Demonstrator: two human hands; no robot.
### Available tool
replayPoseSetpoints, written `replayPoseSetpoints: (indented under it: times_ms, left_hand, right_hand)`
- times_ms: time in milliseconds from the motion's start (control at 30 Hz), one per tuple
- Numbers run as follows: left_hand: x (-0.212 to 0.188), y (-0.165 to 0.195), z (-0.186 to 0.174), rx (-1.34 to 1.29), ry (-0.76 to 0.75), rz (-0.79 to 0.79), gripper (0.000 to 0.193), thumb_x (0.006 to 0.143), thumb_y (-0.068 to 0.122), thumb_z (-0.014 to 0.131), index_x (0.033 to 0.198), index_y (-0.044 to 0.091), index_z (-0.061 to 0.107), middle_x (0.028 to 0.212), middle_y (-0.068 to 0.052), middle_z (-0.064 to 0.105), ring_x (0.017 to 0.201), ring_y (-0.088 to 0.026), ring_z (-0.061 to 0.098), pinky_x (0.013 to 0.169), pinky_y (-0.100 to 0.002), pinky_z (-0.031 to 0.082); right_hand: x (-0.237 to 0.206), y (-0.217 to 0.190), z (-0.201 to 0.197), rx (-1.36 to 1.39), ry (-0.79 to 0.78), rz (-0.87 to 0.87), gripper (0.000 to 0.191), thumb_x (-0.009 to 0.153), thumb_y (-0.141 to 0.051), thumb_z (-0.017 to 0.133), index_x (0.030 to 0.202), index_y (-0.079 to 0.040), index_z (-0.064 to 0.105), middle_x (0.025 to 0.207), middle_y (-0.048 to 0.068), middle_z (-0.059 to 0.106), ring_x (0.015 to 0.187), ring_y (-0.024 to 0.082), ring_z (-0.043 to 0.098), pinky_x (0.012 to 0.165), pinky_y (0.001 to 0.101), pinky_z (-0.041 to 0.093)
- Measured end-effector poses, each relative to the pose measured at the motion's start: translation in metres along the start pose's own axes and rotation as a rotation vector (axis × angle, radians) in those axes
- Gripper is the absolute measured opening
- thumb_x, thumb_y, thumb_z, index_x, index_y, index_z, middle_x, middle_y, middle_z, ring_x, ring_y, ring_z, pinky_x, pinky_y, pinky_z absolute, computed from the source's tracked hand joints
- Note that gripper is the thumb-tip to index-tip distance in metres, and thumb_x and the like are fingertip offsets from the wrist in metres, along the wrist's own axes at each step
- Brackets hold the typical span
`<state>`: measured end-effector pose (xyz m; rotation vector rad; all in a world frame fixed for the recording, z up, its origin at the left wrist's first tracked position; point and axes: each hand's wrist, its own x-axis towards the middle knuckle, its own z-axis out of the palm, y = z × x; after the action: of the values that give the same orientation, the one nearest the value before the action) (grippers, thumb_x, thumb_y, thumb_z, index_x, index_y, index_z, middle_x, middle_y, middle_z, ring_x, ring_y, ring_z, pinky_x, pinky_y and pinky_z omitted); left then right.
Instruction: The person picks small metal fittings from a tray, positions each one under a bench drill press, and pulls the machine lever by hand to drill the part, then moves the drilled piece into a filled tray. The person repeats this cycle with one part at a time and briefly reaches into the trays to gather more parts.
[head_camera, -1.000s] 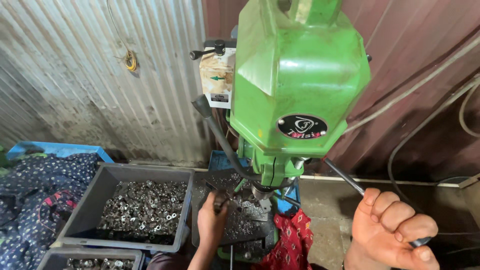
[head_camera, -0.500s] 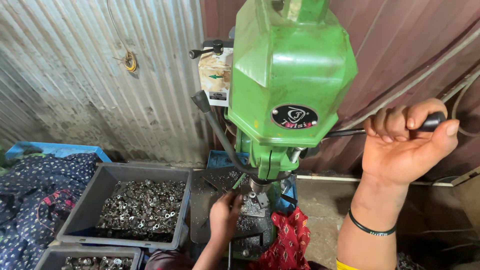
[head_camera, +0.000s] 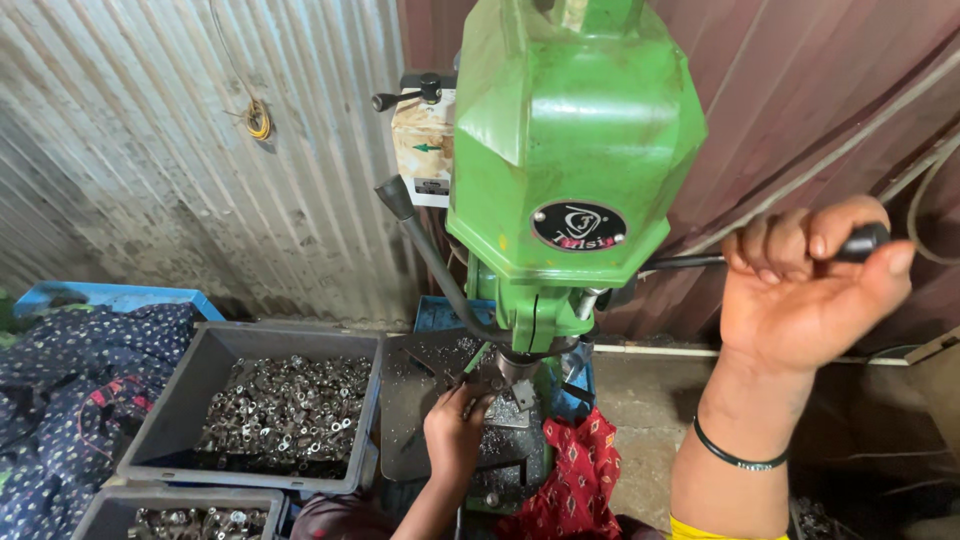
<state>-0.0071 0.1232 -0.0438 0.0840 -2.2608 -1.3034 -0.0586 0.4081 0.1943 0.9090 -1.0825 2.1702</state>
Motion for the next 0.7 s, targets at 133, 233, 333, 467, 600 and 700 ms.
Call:
replayPoseSetpoints:
  times_ms: [133,233,333,467,600,700]
  left_hand:
    - [0.013,0.001,-0.001,0.048,0.007,0.114,0.018,0.078,0.016,0.077,0.096,0.012,0.078,0.107,-0.004,0.075,0.104,-0.031,0.064,0.091,-0.043,0.047]
    - [0.023,0.000,-0.003,0.105,0.018,0.162,0.022,0.076,0.019,0.078,0.097,0.014,0.079,0.111,-0.004,0.073,0.110,-0.033,0.059,0.094,-0.047,0.042]
    - [0.030,-0.003,-0.001,0.172,-0.002,0.152,0.019,0.077,0.021,0.078,0.095,0.014,0.077,0.111,-0.004,0.071,0.111,-0.033,0.058,0.094,-0.048,0.042]
    - [0.030,-0.004,0.002,0.178,-0.001,0.213,0.021,0.077,0.022,0.078,0.097,0.017,0.077,0.108,-0.003,0.071,0.108,-0.031,0.060,0.092,-0.048,0.042]
    - [0.030,-0.002,0.000,0.173,0.034,0.242,0.017,0.079,0.020,0.077,0.096,0.017,0.076,0.107,-0.003,0.071,0.108,-0.031,0.060,0.094,-0.048,0.042]
    - [0.029,-0.002,-0.005,0.173,0.015,0.241,0.018,0.078,0.020,0.076,0.095,0.016,0.077,0.106,-0.003,0.071,0.107,-0.031,0.061,0.092,-0.049,0.042]
  right_hand:
    - [-0.044,-0.004,-0.014,0.059,-0.004,-0.033,0.051,0.104,-0.057,0.056,0.086,-0.012,0.041,0.064,0.000,0.034,0.060,0.013,0.030,0.062,0.0311,0.033]
    - [-0.091,0.010,-0.025,0.056,-0.040,-0.187,0.042,0.097,-0.054,0.056,0.084,-0.016,0.044,0.064,0.000,0.041,0.069,0.018,0.040,0.073,0.0379,0.038]
    - [-0.113,0.023,-0.044,0.003,-0.046,-0.249,0.037,0.097,-0.052,0.053,0.083,-0.019,0.044,0.068,-0.002,0.043,0.078,0.021,0.044,0.092,0.0455,0.043]
    - [-0.120,0.034,-0.063,0.077,-0.049,-0.266,0.036,0.098,-0.050,0.052,0.084,-0.017,0.045,0.070,-0.001,0.046,0.080,0.023,0.047,0.097,0.0475,0.043]
    - [-0.124,0.034,-0.069,0.055,-0.044,-0.246,0.036,0.098,-0.051,0.050,0.084,-0.018,0.045,0.069,-0.001,0.045,0.079,0.023,0.046,0.095,0.0467,0.044]
    - [-0.119,0.032,-0.063,0.002,-0.056,-0.283,0.041,0.097,-0.057,0.049,0.085,-0.019,0.044,0.068,-0.001,0.044,0.073,0.020,0.045,0.090,0.0461,0.045]
